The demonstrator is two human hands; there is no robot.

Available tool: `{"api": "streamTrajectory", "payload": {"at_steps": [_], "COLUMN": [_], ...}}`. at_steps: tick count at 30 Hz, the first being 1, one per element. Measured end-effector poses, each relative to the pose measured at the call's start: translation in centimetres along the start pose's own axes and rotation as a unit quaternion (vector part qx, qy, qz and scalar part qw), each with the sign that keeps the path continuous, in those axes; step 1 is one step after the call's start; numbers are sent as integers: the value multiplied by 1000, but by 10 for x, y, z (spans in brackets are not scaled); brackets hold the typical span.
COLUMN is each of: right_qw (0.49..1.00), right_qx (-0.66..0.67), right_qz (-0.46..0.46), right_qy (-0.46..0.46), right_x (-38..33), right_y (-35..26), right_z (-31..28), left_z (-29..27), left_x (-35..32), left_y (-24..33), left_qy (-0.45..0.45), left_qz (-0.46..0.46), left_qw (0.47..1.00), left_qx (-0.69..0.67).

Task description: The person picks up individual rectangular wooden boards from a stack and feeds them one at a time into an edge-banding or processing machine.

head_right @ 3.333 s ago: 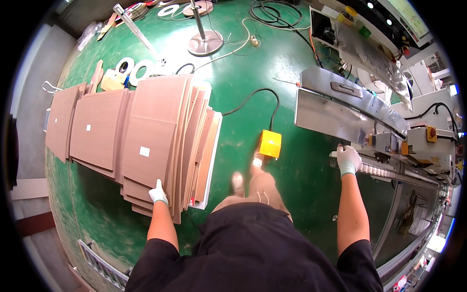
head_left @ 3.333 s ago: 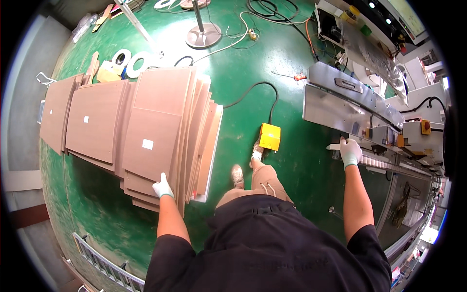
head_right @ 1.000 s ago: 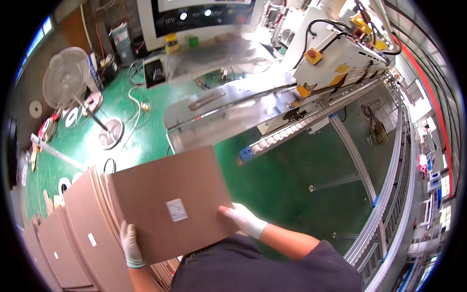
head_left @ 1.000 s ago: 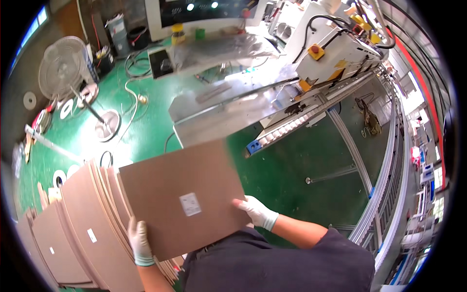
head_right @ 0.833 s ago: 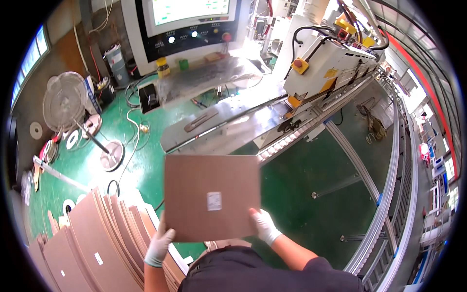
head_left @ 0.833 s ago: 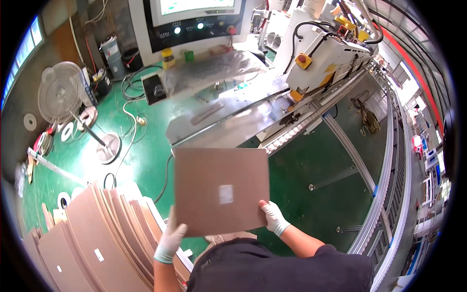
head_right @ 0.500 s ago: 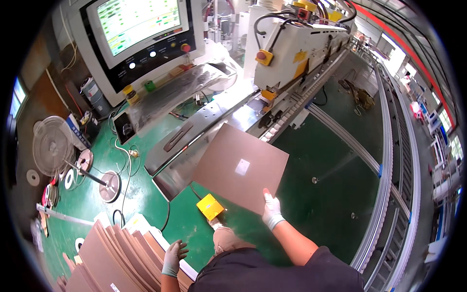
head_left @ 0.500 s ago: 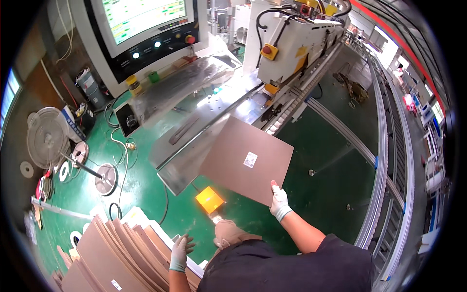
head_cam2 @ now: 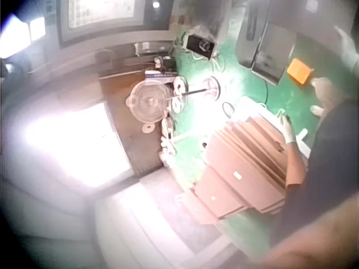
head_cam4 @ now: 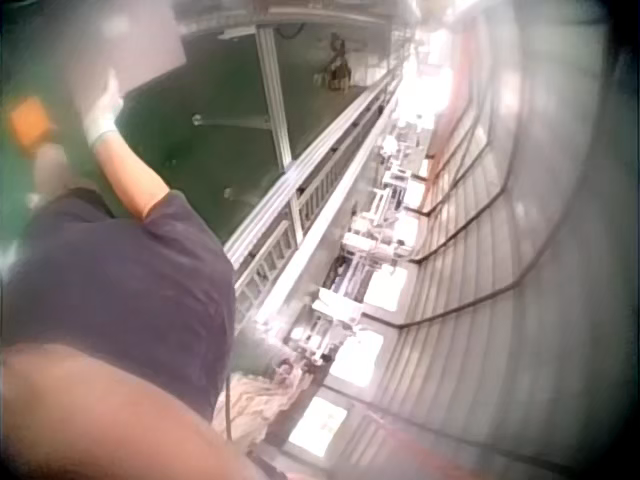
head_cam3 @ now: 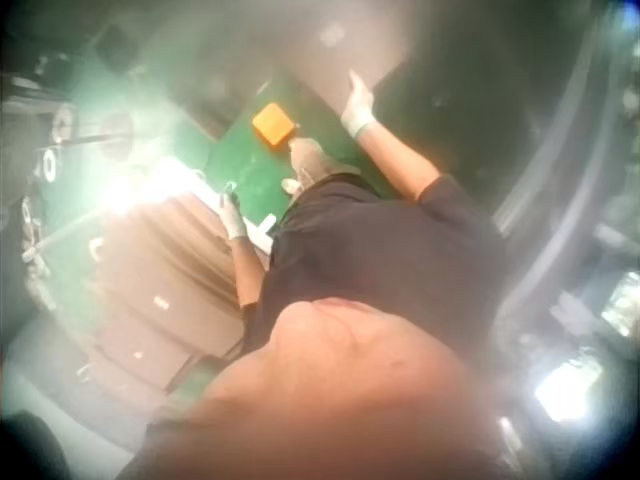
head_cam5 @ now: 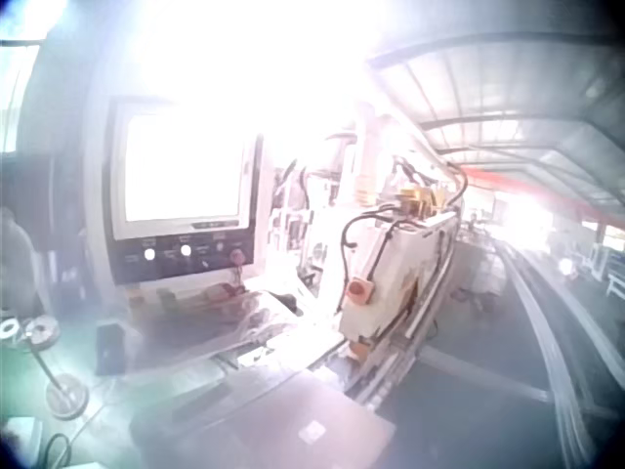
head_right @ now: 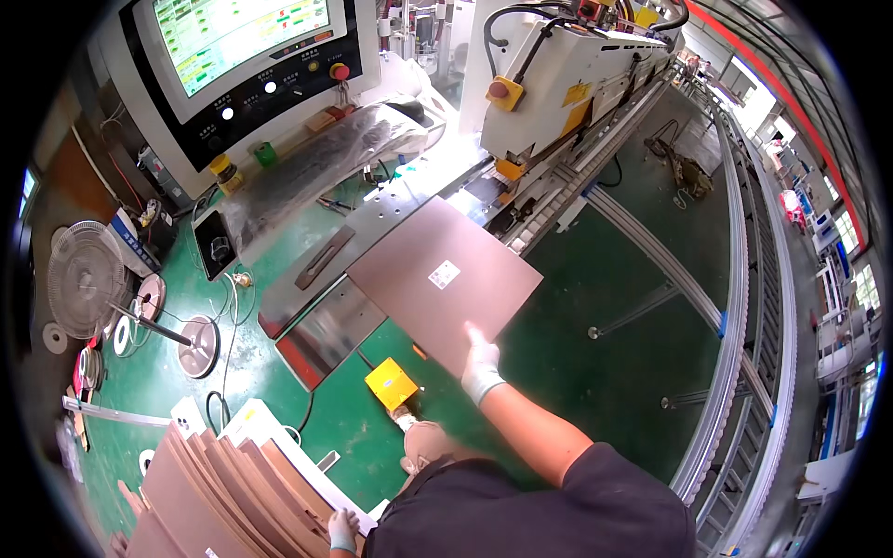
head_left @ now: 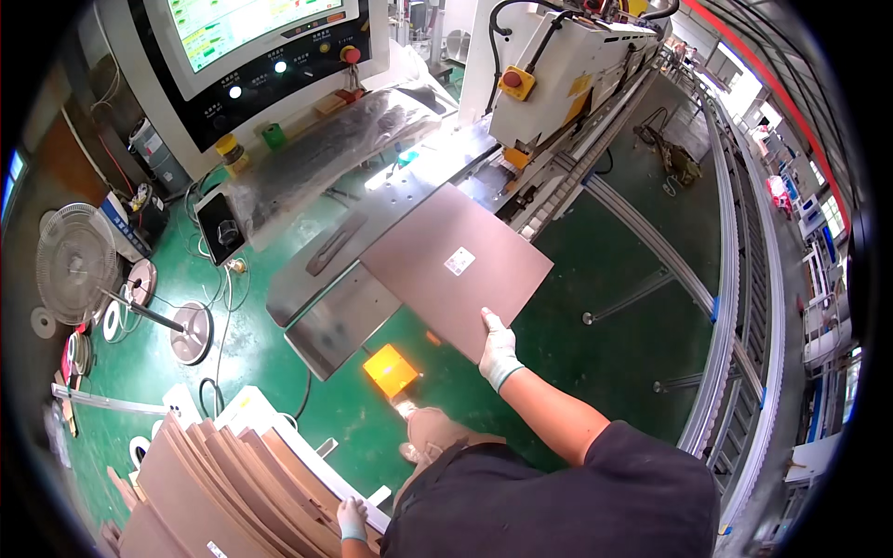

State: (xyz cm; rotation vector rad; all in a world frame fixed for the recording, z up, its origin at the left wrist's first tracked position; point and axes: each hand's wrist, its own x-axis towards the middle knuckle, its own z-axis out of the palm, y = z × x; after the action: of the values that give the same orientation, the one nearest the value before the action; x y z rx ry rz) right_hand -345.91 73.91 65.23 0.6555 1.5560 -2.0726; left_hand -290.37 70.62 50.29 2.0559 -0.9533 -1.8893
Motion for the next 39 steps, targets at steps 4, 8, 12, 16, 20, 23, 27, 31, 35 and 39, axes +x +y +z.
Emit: {"api": "streamTrajectory", "payload": {"at_steps": [4,8,12,16,20,23,27,31,35,39], "right_qw": [999,995,994,992,986,976,983,977,972,977], "right_qx": [23,56,86,114,151,199,173,192,188,180], "right_qz": [26,87,61,47,65,70,38,9,-17,-39], "right_qy": [14,-3,-20,25,-8,-56,-43,-95,-138,-105], "right_x": [7,27,50,94,147,194,239,279,324,366], "right_y": [-17,-36,-92,-146,-182,-210,-243,-275,-300,-304], "right_z": [9,7,16,22,9,-4,-13,-18,-34,-33], "left_z": [69,144,191,216,230,242,229,248,254,246], "left_x": [-21,-51,-23,-10,-21,-19,-17,-31,-25,-22], "left_y": [121,260,334,365,373,376,372,381,376,366], "left_qy": [15,0,7,64,114,135,108,114,136,187], "left_qz": [159,290,323,295,297,311,285,286,300,290], "left_qw": [987,956,937,942,943,923,941,925,913,915], "left_qx": [-4,-32,-136,-145,-95,-183,-145,-223,-243,-209]}}
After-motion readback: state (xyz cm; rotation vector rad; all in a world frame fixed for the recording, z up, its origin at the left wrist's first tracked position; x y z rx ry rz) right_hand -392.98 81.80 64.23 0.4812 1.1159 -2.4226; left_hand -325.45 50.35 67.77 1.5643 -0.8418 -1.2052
